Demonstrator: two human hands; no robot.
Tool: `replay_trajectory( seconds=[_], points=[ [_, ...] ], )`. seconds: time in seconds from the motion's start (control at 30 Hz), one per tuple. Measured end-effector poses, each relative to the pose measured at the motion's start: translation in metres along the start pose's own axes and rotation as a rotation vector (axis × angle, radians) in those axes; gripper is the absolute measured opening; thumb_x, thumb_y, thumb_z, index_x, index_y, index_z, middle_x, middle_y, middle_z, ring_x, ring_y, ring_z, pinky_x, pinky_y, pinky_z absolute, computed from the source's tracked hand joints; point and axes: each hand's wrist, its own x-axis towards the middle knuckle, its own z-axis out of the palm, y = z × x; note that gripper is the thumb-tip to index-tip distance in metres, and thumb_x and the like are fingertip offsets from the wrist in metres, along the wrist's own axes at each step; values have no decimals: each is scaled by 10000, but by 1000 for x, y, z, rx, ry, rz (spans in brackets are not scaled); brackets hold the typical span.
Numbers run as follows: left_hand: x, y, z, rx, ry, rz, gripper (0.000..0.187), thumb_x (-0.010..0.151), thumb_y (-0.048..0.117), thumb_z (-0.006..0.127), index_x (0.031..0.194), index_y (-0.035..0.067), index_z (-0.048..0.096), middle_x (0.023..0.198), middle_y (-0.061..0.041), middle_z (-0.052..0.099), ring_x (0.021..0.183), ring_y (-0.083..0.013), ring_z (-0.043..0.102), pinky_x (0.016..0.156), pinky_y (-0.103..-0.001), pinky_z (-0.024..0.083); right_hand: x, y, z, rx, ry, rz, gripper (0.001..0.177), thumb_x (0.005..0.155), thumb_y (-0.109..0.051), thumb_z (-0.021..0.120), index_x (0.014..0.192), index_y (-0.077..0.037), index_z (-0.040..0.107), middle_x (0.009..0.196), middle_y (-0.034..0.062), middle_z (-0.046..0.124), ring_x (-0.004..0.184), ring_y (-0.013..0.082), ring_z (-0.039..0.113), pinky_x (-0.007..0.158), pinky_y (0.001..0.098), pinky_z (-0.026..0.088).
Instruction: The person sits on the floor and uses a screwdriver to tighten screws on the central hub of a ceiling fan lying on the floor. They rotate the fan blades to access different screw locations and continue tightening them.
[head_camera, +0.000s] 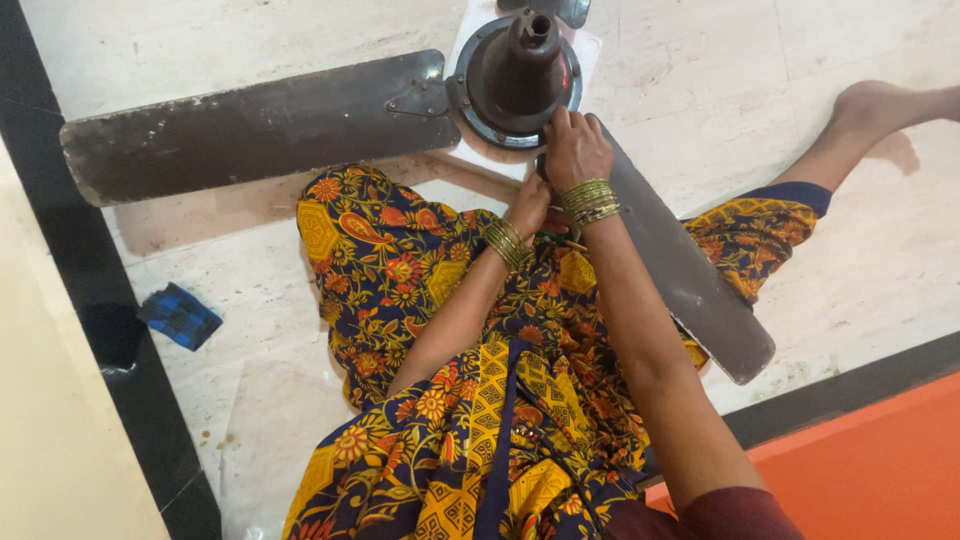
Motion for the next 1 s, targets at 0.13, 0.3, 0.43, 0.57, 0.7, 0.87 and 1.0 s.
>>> replay_trajectory(
  seconds=[0.13, 0.3, 0.43, 0.57, 0.7, 0.87, 1.0],
  points=[
    [-2, -6, 0, 2, 37, -30, 419, 1041, 265, 327, 1448, 178, 277, 1076, -132, 701, 721, -274, 769, 529, -354, 646, 2, 5, 1, -13, -100, 7, 215, 1019, -314, 612, 990, -101, 618, 917, 98, 710, 918, 327, 673, 737, 467, 545],
    [2, 2, -3, -26, 7, -88, 352, 1054, 251, 387, 1377, 140, 304, 1085, -201, 713, 757, -311, 777, 569, -387, 655, 8, 22, -9, 133, -162, 120, 362, 1055, -437, 605, 961, -88, 630, 897, 145, 703, 879, 377, 678, 730, 506, 525],
    [1, 4, -2, -15, 14, -80, 315, 1054, 242, 405, 1334, 104, 361, 1051, -148, 711, 745, -315, 779, 559, -391, 659, 0, 20, -12, 369, 11, 116, 225, 1059, -309, 593, 1047, -88, 634, 957, 129, 704, 855, 364, 690, 715, 495, 532],
    [-1, 7, 1, 14, 32, -59, 345, 1023, 238, 390, 1348, 124, 381, 992, -146, 726, 708, -290, 774, 524, -374, 649, -7, 12, -13, 271, 33, 31, 96, 996, -261, 646, 1004, -173, 683, 947, 87, 708, 834, 337, 693, 679, 473, 543],
    [-2, 8, 2, 15, 21, -31, 362, 1037, 253, 407, 1367, 103, 403, 995, -147, 733, 703, -284, 773, 510, -366, 631, -3, 7, -8, 111, 3, 16, 158, 1001, -285, 660, 1007, -129, 641, 912, 81, 690, 875, 331, 697, 675, 475, 542],
    [-5, 7, -1, 23, 2, -33, 394, 1049, 311, 401, 1402, 142, 354, 999, -137, 741, 718, -272, 772, 523, -361, 634, 3, 11, -6, 64, -50, 28, 243, 1007, -377, 677, 1006, -136, 644, 889, 103, 676, 869, 336, 682, 699, 481, 550],
    [-2, 4, -2, 21, -4, -15, 390, 1050, 315, 387, 1400, 153, 338, 993, -133, 736, 734, -260, 775, 537, -361, 645, -6, 10, -15, 79, -76, 45, 242, 994, -341, 665, 1120, -138, 633, 974, 94, 673, 911, 330, 680, 702, 481, 550]
  ],
)
